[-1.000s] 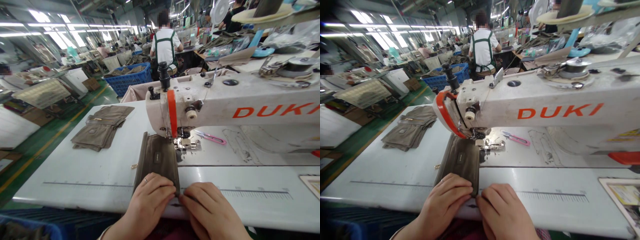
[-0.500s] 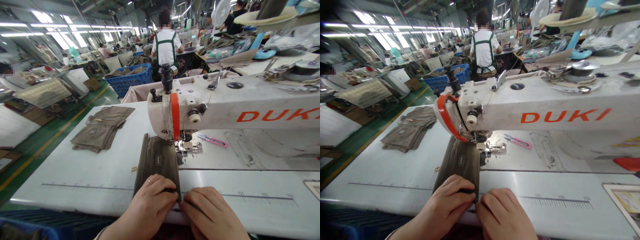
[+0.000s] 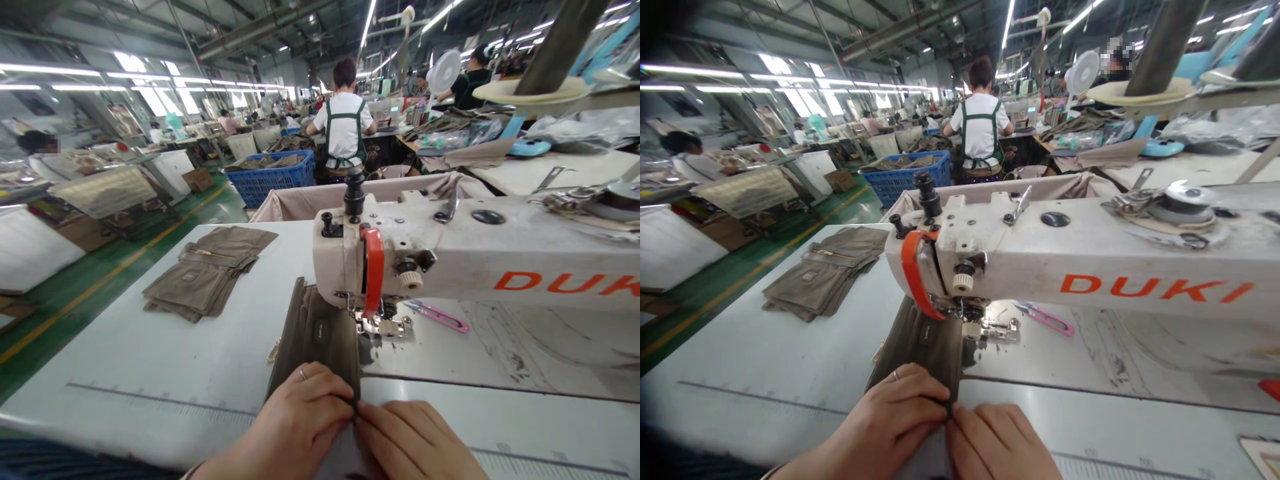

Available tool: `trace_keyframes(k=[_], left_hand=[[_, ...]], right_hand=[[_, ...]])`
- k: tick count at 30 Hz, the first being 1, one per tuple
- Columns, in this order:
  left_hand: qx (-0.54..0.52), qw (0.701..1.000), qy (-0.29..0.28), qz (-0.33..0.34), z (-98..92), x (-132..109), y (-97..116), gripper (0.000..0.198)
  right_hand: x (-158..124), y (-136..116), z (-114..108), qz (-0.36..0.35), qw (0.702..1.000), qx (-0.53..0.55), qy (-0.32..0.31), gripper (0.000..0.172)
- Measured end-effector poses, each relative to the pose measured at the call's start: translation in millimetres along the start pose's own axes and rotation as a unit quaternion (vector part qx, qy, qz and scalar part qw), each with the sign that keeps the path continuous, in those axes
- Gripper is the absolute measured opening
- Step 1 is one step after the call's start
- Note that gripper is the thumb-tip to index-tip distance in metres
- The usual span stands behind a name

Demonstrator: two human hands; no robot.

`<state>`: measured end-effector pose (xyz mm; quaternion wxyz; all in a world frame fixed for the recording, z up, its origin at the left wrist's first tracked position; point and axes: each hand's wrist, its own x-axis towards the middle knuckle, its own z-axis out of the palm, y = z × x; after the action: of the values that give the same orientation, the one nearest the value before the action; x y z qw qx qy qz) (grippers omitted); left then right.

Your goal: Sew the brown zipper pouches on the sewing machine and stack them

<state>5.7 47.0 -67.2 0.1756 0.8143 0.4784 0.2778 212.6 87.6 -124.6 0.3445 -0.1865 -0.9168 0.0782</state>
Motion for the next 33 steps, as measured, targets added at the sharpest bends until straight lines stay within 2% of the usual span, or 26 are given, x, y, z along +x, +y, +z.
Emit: trace_keyframes(k=[6, 10, 14, 20, 25, 29, 33], left_hand=[[0.008, 1.000, -0.016, 0.007, -3.9, 11, -16, 0.016], [0.018, 1.000, -0.021, 0.003, -6.4, 19, -25, 0.017], [0.025, 0.999, -0.032, 0.000, -8.2, 27, -34, 0.019], [0.058, 0.998, -0.025, 0.003, -9.5, 40, -48, 0.017], [0.069, 0.997, -0.009, 0.017, -10.5, 51, -61, 0.013], [0.091, 0.996, 0.016, 0.010, -7.3, 56, -74, 0.012], [0.110, 0.993, 0.035, -0.008, -1.3, 59, -85, 0.014]], right_hand=[[20, 13, -3, -0.021, 0.999, -0.016, 0.032, 0.040], [28, 19, -6, 0.006, 0.999, 0.003, -0.031, 0.027], [36, 23, -10, 0.032, 0.995, 0.016, -0.095, 0.033], [54, 33, -15, 0.058, 0.990, 0.018, -0.126, 0.033], [67, 44, -17, 0.106, 0.975, 0.032, -0.194, 0.034], [71, 49, -13, 0.109, 0.972, -0.021, -0.206, 0.036], [71, 51, -9, 0.099, 0.976, -0.062, -0.181, 0.037]])
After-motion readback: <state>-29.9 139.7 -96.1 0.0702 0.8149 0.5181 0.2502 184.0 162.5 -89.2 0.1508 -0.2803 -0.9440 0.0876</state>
